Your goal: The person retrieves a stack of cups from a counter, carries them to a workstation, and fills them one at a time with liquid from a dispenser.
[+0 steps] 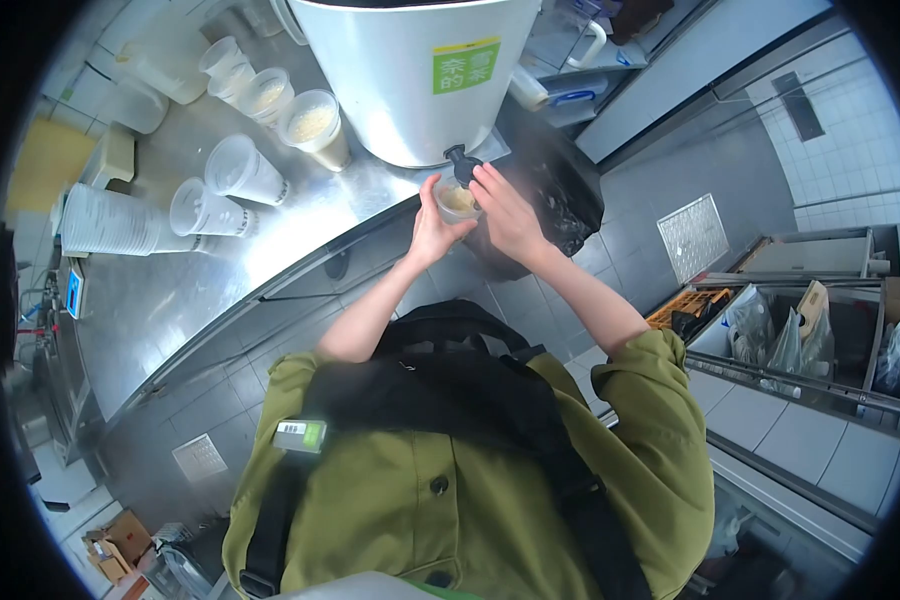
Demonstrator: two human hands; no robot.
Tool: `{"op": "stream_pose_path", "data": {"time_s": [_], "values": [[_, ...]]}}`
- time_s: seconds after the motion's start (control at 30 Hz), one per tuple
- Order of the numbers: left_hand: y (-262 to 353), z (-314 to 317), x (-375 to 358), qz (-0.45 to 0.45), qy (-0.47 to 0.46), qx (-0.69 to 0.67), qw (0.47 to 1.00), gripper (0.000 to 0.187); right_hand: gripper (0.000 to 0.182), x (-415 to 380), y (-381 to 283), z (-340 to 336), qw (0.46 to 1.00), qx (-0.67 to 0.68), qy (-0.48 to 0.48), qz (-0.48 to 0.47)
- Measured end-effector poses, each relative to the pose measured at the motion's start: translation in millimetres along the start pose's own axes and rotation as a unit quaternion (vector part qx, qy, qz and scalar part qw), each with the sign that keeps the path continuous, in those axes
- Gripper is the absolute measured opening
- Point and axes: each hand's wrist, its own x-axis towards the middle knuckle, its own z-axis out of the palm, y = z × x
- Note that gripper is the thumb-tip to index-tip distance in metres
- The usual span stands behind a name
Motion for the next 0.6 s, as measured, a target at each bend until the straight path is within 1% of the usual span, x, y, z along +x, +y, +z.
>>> {"op": "stream_pose_path", "data": {"time_s": [0.4,0.47,0.53,0.6], "values": [[-2.0,-0.4,-1.4,-0.008,0.011,0.027,1.0,0.095,0.041,-0.1,0.6,-0.5,1.0,0.016,0.002,0.001],[-2.0,-0.8,-2.1,-0.021,0.005,0.03,0.999,0.096,0.041,0.1,0.3,0.0,1.0,0.018,0.001,-0.001],[-3.6,0.1,-2.0,-0.02,0.008,0.038,0.999,0.096,0.048,-2.2,0.8,1.1,0.999,0.043,-0.001,0.013],[-6.0,1.1,-2.4,-0.02,0.01,0.047,0.999,0.096,0.048,-2.8,1.4,1.7,0.999,0.044,0.0,0.012]]}}
